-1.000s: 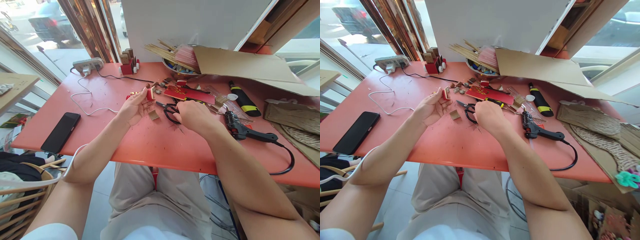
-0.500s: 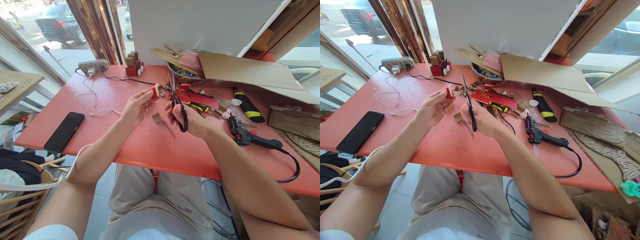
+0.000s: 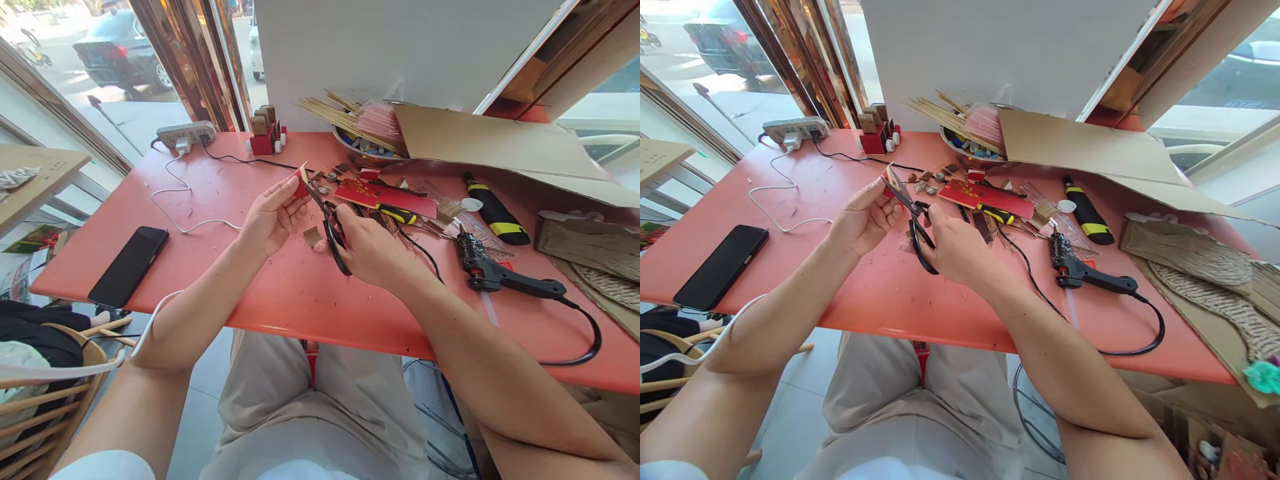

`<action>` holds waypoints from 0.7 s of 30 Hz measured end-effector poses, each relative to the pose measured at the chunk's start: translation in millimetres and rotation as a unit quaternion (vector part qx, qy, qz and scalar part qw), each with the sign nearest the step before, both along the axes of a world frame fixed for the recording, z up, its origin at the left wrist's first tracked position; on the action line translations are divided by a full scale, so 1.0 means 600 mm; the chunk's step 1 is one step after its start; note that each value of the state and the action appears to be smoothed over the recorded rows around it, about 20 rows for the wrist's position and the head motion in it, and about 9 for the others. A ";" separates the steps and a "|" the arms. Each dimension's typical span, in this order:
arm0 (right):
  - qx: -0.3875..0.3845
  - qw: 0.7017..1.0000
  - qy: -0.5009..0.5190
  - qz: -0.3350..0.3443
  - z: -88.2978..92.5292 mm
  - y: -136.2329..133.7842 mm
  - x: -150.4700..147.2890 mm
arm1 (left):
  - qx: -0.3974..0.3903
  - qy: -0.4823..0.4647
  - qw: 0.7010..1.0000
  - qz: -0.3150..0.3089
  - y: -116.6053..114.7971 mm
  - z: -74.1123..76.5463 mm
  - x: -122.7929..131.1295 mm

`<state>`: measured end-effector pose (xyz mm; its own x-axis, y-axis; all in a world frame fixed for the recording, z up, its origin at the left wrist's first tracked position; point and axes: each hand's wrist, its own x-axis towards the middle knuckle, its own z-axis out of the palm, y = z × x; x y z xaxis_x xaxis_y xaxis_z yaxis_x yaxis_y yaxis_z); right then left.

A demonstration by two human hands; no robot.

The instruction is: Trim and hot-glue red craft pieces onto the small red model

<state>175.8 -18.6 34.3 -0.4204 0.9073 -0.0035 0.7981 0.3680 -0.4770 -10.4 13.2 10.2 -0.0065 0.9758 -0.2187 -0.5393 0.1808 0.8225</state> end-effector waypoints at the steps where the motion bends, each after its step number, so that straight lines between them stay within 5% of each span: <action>1: 0.008 1.000 0.004 0.003 -0.001 -0.001 0.000 | 0.005 -0.001 1.000 0.000 -0.001 0.000 0.001; 10: -0.011 0.998 -0.053 -0.036 0.004 -0.011 -0.015 | 0.042 0.024 0.999 0.018 -0.011 0.007 0.009; 21: 0.006 1.000 -0.026 -0.006 -0.004 -0.007 -0.008 | 0.057 0.034 0.997 0.038 -0.007 0.000 0.008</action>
